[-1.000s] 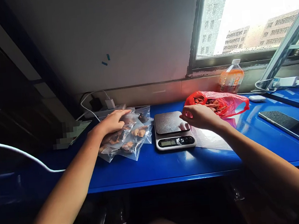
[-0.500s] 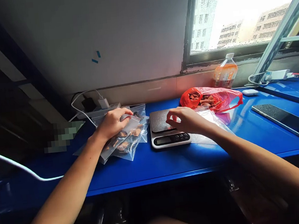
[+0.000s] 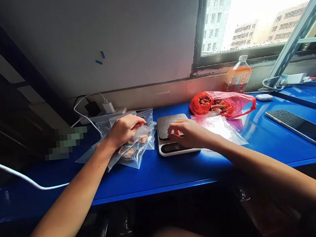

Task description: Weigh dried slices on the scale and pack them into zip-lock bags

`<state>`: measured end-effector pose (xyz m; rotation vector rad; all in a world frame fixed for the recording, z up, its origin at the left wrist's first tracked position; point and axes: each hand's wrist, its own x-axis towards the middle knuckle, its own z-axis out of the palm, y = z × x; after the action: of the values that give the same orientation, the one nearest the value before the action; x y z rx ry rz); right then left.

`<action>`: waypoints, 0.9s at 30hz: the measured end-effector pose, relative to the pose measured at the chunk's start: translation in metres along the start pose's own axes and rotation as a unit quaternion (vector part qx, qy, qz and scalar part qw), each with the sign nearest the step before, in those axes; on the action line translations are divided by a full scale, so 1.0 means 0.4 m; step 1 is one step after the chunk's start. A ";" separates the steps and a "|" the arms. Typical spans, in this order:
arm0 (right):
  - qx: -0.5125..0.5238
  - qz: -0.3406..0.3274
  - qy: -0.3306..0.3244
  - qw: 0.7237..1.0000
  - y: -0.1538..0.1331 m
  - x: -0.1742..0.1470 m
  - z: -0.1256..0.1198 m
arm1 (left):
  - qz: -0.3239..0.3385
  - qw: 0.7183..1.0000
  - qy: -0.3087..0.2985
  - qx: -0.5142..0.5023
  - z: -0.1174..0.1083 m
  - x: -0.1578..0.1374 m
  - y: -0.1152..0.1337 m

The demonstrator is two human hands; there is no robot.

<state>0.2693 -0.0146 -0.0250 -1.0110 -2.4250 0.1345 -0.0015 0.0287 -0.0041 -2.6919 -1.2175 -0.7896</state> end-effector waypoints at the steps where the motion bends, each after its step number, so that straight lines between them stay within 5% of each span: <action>1: 0.019 -0.001 0.013 1.000 -0.002 0.001 0.004 | 0.015 1.000 0.010 0.000 -0.002 0.000 0.010; 7: 0.253 0.055 0.064 0.964 -0.035 0.008 0.006 | 0.117 0.986 0.117 -0.021 0.003 -0.006 0.145; 14: 0.567 0.103 0.026 0.817 -0.068 -0.007 -0.007 | 0.252 0.948 0.184 -0.057 0.037 -0.003 0.202; 19: 0.567 0.122 0.024 0.814 -0.076 -0.011 -0.006 | 0.281 0.939 0.196 -0.021 0.039 -0.001 0.194; 27: 0.553 0.107 0.046 0.825 -0.054 0.000 0.025 | 0.269 0.955 0.122 -0.002 0.046 0.000 0.188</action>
<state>0.2507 -0.0291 -0.0277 -0.6547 -1.6243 1.3442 0.0603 -0.0172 -0.0100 -2.6233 -0.3951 -0.9824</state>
